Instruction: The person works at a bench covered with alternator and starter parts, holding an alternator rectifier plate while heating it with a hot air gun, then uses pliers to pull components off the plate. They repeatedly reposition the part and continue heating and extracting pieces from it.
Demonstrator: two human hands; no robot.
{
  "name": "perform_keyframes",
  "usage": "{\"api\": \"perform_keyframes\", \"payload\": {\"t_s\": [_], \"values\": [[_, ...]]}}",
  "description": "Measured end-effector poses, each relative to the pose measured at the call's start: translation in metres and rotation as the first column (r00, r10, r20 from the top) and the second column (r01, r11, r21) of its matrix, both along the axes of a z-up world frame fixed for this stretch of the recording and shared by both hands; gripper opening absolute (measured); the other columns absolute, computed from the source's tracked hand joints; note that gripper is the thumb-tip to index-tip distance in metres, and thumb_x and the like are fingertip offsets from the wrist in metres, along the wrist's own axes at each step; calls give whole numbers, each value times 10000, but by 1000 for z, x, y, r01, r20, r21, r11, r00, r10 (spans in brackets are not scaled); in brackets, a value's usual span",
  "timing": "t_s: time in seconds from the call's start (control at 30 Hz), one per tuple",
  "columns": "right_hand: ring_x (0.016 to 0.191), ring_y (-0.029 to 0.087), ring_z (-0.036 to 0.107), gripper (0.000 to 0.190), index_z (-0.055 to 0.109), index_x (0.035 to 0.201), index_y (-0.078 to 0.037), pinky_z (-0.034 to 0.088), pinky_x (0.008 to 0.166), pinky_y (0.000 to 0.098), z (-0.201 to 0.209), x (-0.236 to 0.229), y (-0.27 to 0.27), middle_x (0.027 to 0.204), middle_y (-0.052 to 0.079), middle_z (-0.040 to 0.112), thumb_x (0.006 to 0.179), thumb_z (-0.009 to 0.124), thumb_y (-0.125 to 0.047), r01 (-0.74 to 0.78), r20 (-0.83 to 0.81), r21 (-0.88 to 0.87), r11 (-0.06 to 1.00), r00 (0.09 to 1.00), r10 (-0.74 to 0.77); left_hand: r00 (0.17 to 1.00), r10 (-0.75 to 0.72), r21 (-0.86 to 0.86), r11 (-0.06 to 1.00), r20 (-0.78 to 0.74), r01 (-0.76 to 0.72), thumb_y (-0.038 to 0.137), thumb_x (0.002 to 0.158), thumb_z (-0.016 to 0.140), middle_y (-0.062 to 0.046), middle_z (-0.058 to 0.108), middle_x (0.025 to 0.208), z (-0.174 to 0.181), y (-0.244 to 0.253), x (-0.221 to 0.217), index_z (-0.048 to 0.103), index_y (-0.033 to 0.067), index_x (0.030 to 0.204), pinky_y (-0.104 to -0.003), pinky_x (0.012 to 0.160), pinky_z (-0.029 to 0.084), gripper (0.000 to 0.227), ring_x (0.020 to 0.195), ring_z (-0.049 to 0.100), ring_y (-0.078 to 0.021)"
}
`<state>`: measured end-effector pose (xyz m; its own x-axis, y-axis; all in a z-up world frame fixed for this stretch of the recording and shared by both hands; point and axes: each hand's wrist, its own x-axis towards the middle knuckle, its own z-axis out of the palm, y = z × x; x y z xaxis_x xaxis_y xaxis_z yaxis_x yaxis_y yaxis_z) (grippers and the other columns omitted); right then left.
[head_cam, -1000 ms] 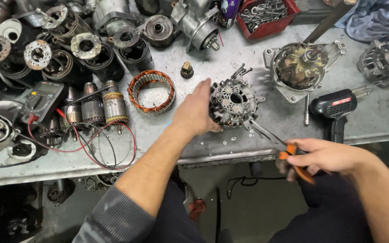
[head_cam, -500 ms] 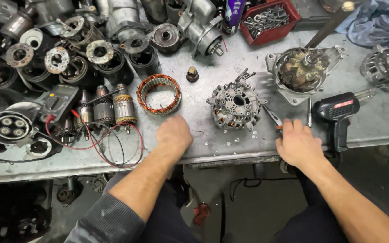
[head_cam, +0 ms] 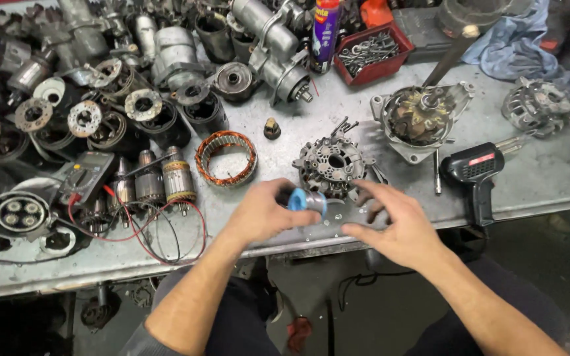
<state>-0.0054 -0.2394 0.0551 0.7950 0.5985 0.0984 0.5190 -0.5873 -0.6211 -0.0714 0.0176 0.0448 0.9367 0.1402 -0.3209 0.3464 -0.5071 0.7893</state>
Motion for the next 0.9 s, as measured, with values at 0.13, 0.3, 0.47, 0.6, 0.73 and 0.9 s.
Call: {"api": "perform_keyframes", "payload": {"t_s": [0.13,0.3,0.47,0.6,0.73,0.9], "values": [[766,217,696,474,714,1196,-67,541,670,335,6,-5,12,943,91,724,771,860,-218,-196,164,195,961,973,165,987,-74,-59,995,140,83,464,554,909,-79,775,848,-4,-10,4,749,29,1033,-310,733,589,666,752,723,-157],[747,193,698,141,732,1015,-47,529,641,296,1,-1,10,910,70,722,884,764,-88,-187,182,282,941,973,139,979,-109,-92,988,171,126,421,560,919,-76,774,900,-13,-8,5,721,11,1129,-298,782,593,730,803,735,-147],[740,200,693,122,730,995,-25,519,588,304,13,6,5,914,85,719,880,746,-61,-86,190,274,958,981,33,957,-182,-252,938,228,238,277,597,909,-68,769,1039,-20,-1,4,674,24,1276,-282,869,580,762,910,715,-133],[799,238,655,166,724,1052,-17,518,681,336,25,15,-3,946,96,700,898,759,-67,-114,378,213,970,925,26,926,-298,-469,800,232,374,126,635,872,-67,710,1144,-26,3,4,616,29,1356,-308,898,569,771,990,670,-146],[878,264,622,298,742,1116,-51,517,734,381,37,20,-9,982,66,675,823,761,-101,-264,545,-63,962,799,255,951,-309,-765,613,-2,198,36,651,773,-51,673,1070,-33,-7,2,568,64,1343,-394,863,602,723,969,668,-194],[896,180,627,238,764,1031,-153,456,674,358,28,19,-10,960,-41,678,794,744,-145,-120,652,-295,948,700,292,936,-208,-839,526,-285,-138,172,733,642,-50,639,920,-41,-30,14,593,54,1221,-407,650,628,505,805,653,-199]]}}
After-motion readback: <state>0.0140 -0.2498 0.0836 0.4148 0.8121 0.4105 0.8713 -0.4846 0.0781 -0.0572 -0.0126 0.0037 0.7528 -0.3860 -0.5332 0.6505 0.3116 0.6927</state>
